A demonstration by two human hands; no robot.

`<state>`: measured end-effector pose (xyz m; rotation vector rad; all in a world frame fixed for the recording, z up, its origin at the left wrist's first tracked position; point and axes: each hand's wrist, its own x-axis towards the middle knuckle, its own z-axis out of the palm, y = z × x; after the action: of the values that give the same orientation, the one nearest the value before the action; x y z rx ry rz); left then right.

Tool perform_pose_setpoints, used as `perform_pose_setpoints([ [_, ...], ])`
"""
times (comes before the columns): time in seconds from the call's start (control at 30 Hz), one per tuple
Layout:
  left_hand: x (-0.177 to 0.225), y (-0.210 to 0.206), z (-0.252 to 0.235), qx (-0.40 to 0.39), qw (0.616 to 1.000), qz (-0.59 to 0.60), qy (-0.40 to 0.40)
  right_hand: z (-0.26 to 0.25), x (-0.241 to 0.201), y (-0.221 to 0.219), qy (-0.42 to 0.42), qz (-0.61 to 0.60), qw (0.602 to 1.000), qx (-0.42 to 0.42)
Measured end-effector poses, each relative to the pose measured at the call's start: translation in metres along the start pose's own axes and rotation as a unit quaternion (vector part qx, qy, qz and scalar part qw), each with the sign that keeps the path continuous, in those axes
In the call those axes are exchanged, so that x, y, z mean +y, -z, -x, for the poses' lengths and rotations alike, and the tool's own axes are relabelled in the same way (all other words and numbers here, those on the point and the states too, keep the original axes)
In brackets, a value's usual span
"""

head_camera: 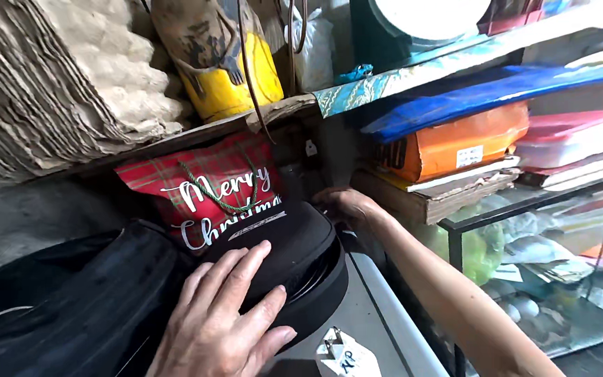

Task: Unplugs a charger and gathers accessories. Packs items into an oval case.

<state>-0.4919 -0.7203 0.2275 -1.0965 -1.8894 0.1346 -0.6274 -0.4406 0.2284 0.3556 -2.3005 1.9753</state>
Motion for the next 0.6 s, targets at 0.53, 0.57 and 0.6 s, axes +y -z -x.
perform_pose_setpoints([
  [0.53, -0.004, -0.018, 0.003, 0.057, 0.997, 0.019, 0.038, -0.016, 0.005, -0.006, 0.021, 0.165, 0.986, -0.028],
  [0.57, -0.004, -0.019, 0.004, 0.06, 0.997, 0.016, 0.048, -0.01, 0.003, -0.006, 0.023, 0.16, 0.986, -0.037],
  [0.6, -0.005, -0.019, 0.004, 0.063, 0.996, 0.016, 0.055, -0.007, 0.005, -0.005, 0.029, 0.153, 0.987, -0.043],
])
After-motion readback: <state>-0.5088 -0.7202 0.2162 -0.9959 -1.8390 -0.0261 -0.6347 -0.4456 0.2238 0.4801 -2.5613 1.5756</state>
